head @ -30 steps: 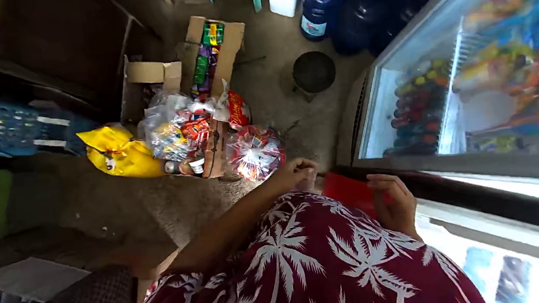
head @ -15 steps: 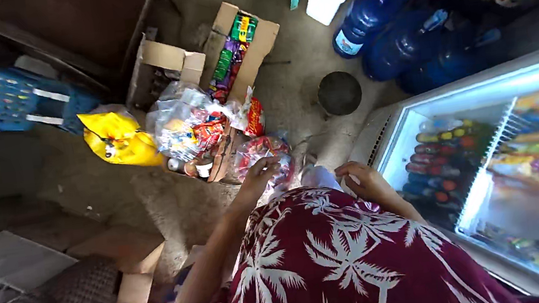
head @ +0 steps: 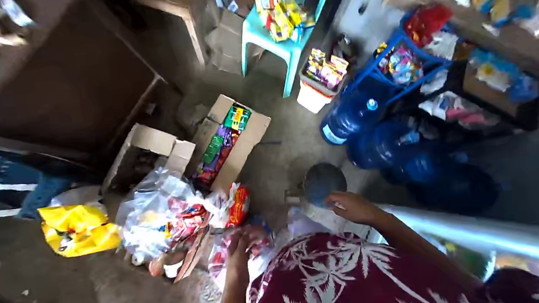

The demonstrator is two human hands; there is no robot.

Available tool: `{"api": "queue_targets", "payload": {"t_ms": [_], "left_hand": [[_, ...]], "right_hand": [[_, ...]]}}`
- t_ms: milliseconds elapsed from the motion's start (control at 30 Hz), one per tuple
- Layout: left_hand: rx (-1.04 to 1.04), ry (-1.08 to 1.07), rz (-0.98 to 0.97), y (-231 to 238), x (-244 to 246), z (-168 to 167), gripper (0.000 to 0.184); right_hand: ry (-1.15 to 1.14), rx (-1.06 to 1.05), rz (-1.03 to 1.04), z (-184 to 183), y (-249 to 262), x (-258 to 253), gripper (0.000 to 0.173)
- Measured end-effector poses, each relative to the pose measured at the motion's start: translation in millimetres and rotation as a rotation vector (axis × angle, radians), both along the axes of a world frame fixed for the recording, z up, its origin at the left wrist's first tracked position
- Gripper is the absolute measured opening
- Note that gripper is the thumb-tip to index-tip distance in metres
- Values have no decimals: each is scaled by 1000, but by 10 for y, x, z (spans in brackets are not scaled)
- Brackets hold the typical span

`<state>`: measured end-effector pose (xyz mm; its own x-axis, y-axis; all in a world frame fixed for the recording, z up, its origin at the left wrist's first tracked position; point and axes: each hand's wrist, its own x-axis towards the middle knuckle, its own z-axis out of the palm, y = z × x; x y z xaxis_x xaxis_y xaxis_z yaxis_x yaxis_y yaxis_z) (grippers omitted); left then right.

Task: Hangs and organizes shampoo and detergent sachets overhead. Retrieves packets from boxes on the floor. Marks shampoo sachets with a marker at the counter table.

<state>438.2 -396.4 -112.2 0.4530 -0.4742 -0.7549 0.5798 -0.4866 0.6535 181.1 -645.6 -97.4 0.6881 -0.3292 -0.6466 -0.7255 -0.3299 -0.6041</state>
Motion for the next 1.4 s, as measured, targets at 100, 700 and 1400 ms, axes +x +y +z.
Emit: {"api": "queue_targets", "payload": {"t_ms": [100,700,1400], "left_hand": [[-101,-46,-165,-523,94,140,38],[200,-136,60,-1408,1587,-372,36],[388,289,263,-1937,1247,-1388,42]], "right_hand": [[23,-49,-38,-2,-742,149,34],[150,120,265,-1571,-2530,3517,34],[456,-219,35,-4964,-3396,5148,99]]}}
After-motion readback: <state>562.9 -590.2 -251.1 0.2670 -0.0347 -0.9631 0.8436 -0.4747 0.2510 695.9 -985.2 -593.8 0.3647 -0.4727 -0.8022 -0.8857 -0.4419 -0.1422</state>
